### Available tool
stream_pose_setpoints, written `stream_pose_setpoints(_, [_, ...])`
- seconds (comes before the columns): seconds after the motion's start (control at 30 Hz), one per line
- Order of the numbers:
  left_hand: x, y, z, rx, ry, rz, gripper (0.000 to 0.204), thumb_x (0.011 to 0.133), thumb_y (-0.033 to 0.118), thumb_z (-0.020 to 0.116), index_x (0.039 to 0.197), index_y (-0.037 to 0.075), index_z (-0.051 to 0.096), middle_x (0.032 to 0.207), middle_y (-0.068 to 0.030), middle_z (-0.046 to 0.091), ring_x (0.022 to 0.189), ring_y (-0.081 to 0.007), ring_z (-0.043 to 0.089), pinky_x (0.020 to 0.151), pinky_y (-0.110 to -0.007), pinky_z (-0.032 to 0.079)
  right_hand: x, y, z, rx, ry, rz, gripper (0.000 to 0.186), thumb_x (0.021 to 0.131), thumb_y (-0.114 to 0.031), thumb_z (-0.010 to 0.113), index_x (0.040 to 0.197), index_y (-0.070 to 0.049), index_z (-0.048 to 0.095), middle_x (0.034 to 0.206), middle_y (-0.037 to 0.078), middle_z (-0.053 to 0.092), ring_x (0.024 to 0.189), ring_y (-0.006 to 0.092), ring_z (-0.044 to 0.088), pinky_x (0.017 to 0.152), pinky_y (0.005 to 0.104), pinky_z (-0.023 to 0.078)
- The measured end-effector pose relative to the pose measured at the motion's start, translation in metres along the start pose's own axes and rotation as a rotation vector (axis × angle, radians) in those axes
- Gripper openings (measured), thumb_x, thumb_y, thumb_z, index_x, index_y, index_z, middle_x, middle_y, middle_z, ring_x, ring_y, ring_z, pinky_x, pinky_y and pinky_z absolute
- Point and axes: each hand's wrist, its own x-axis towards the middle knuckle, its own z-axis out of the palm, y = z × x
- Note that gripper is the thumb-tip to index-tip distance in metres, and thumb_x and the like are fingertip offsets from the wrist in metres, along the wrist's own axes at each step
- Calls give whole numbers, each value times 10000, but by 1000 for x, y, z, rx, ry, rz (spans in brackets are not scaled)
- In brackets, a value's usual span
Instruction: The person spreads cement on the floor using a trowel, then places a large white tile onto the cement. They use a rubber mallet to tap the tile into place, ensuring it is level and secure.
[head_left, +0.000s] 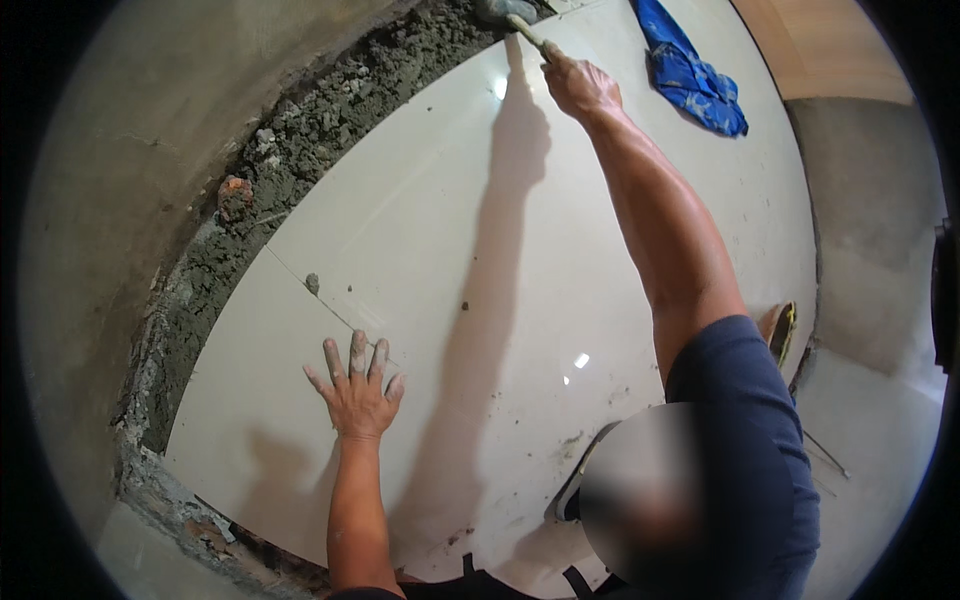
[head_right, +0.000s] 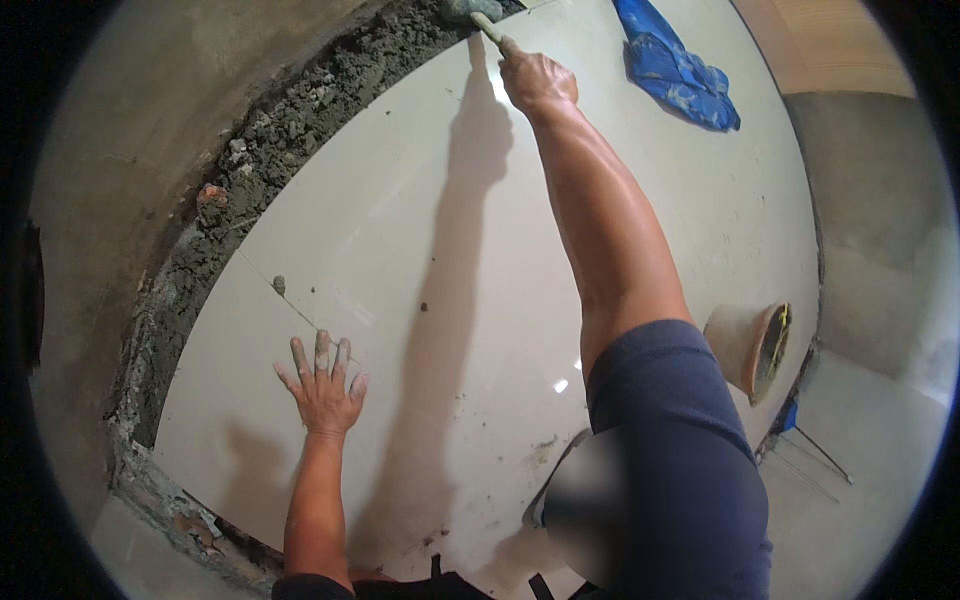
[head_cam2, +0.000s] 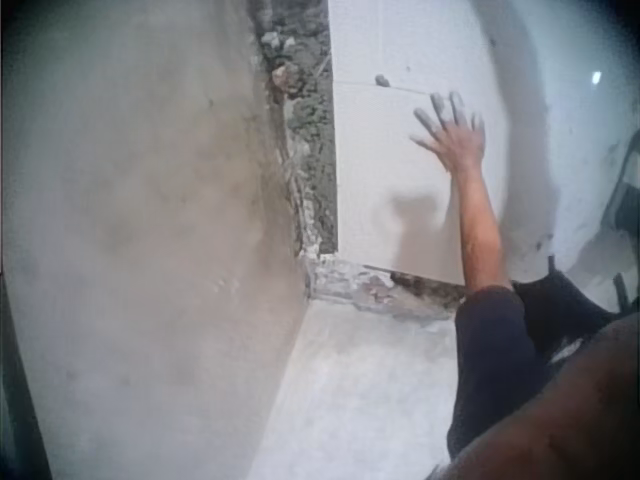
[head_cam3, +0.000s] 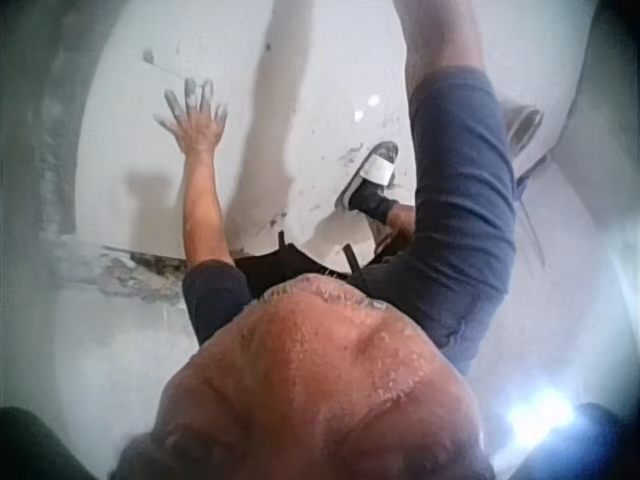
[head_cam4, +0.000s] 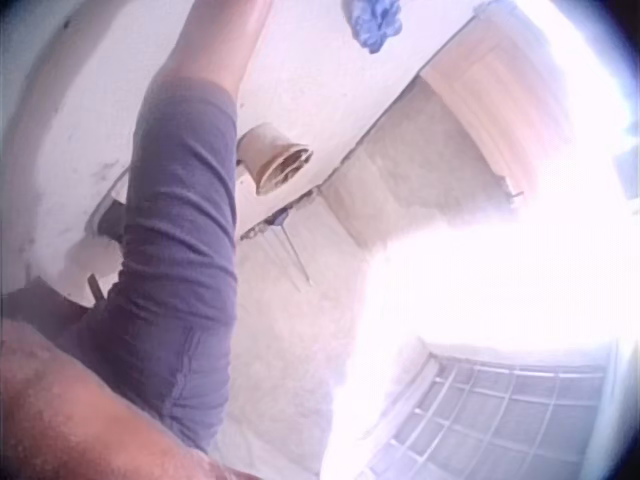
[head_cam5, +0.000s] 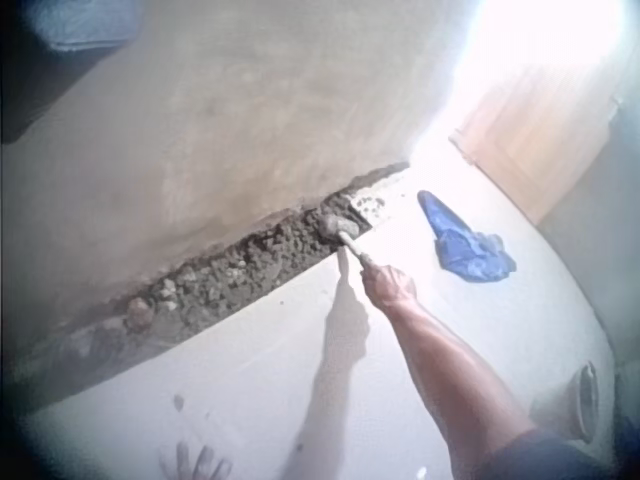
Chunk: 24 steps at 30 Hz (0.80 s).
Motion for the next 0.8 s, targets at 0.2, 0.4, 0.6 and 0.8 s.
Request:
stream_pose_setpoints(0.2, [2,0,3,-9,6,-13,611,855,512,572,1405,267,467,1587,-23,224,1461,-421,83,1090,-727,-15,0,-3,-10,13,52,-32,358,989,-384,426,1345,-367,450,998,146,694,929,340,680,788,460,531])
stream_pose_setpoints(0.4, [2,0,3,-12,7,-1,612,851,509,575,1409,283,466,1587,-14,228,1461,-420,81,1089,-729,-12,8,-1,-3,50,-27,98,355,977,-381,430,1318,-290,462,1044,173,683,981,383,650,819,511,496])
stream_pose_setpoints(0.6, [2,0,1,-35,-43,-37,652,842,527,580,1436,305,427,1593,7,209,1465,-405,72,1085,-734,-1,20,11,10,-72,64,11,417,984,-419,422,1399,-403,394,1035,203,676,979,395,650,776,517,510])
stream_pose_setpoints(0.8, [2,2,-4,-45,-134,-77,661,864,553,545,1463,332,373,1596,23,172,1468,-387,51,1082,-739,11,27,23,12,34,53,27,456,979,-455,374,1384,-265,467,1239,167,621,1164,379,571,964,479,447])
